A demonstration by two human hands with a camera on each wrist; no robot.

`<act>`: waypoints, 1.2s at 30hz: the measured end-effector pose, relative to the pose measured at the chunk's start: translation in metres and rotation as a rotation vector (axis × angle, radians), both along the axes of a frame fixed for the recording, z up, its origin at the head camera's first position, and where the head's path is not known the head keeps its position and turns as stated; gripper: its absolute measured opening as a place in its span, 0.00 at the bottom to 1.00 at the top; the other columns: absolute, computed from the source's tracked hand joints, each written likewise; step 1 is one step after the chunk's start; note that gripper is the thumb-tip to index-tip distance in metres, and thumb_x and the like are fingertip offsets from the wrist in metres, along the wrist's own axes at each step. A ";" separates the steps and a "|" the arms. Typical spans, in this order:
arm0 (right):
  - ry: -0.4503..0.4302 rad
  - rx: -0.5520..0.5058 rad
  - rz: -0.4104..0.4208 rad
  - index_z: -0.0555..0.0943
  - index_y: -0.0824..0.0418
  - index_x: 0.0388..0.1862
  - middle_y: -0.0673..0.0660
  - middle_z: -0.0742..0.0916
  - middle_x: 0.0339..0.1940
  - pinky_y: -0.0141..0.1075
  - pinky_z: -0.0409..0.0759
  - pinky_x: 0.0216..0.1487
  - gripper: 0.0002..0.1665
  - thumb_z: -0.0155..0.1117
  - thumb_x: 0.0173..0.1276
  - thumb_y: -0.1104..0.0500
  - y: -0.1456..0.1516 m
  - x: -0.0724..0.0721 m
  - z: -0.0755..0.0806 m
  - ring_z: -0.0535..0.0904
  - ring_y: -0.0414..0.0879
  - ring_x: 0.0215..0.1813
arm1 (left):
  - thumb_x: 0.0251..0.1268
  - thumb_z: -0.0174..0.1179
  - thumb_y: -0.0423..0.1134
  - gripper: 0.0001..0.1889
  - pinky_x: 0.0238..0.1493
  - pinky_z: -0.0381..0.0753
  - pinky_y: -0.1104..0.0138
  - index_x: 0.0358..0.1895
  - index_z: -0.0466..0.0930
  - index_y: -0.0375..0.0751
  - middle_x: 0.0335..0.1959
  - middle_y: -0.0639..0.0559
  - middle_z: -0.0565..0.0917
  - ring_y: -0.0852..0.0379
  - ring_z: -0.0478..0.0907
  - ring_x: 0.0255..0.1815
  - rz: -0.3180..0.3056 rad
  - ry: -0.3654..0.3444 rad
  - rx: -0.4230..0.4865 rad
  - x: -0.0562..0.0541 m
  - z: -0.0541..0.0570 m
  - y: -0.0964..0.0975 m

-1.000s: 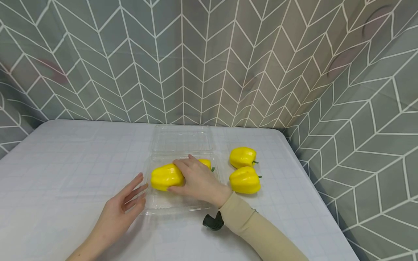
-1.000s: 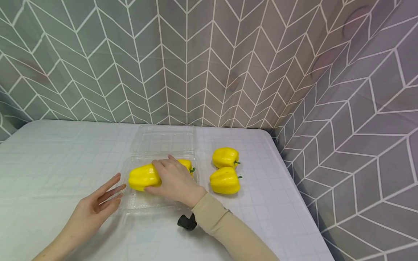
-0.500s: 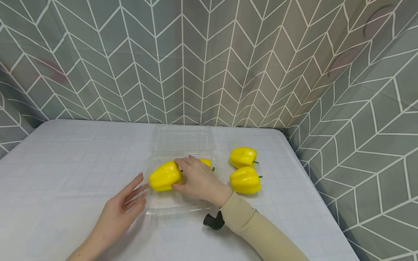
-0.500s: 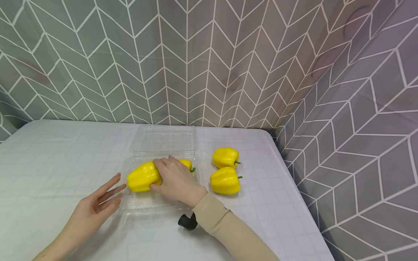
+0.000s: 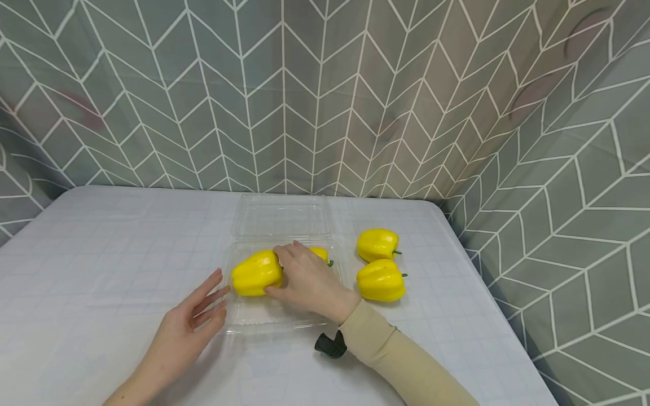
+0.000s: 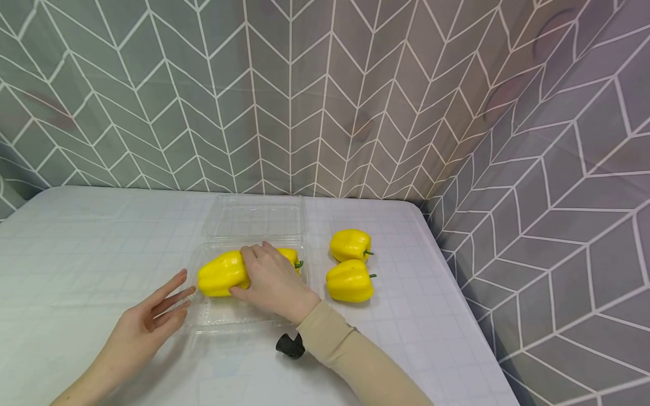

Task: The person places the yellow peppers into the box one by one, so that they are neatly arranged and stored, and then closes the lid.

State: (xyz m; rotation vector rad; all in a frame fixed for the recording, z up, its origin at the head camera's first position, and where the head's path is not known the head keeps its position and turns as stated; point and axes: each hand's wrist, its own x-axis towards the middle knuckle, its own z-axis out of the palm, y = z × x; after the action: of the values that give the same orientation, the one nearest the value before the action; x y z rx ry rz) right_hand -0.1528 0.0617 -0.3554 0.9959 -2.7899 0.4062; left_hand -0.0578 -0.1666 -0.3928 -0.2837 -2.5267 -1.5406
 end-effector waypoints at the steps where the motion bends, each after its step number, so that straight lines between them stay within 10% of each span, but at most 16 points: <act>1: 0.012 0.003 0.000 0.75 0.63 0.63 0.58 0.83 0.60 0.43 0.69 0.77 0.38 0.73 0.61 0.42 0.000 0.000 -0.001 0.75 0.55 0.68 | 0.71 0.60 0.32 0.33 0.53 0.80 0.84 0.77 0.62 0.45 0.75 0.46 0.67 0.76 0.77 0.58 -0.002 0.004 0.000 0.000 0.000 0.000; 11: 0.081 0.020 -0.005 0.74 0.63 0.65 0.56 0.83 0.60 0.42 0.64 0.80 0.39 0.72 0.62 0.43 -0.002 -0.002 -0.006 0.76 0.53 0.67 | 0.71 0.60 0.31 0.33 0.53 0.80 0.84 0.76 0.62 0.44 0.76 0.47 0.67 0.76 0.76 0.59 -0.002 0.010 -0.001 -0.001 -0.001 0.000; 22: -0.123 0.032 0.090 0.70 0.65 0.69 0.57 0.78 0.67 0.42 0.52 0.84 0.41 0.71 0.64 0.46 0.011 -0.002 0.014 0.70 0.51 0.73 | 0.71 0.60 0.32 0.33 0.53 0.80 0.84 0.77 0.62 0.45 0.75 0.46 0.67 0.75 0.77 0.59 -0.008 0.008 0.008 0.000 -0.001 -0.001; 36: -0.224 -0.028 0.152 0.76 0.63 0.66 0.57 0.81 0.63 0.42 0.76 0.71 0.33 0.72 0.65 0.52 0.036 -0.007 0.041 0.75 0.51 0.66 | 0.71 0.61 0.32 0.33 0.54 0.81 0.82 0.77 0.62 0.45 0.75 0.46 0.67 0.75 0.77 0.59 -0.012 -0.005 0.020 0.000 -0.002 -0.001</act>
State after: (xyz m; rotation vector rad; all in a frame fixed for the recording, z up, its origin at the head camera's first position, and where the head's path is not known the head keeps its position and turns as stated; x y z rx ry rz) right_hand -0.1596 0.0976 -0.3140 1.2318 -2.9014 0.6100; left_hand -0.0580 -0.1676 -0.3947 -0.2933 -2.5163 -1.5722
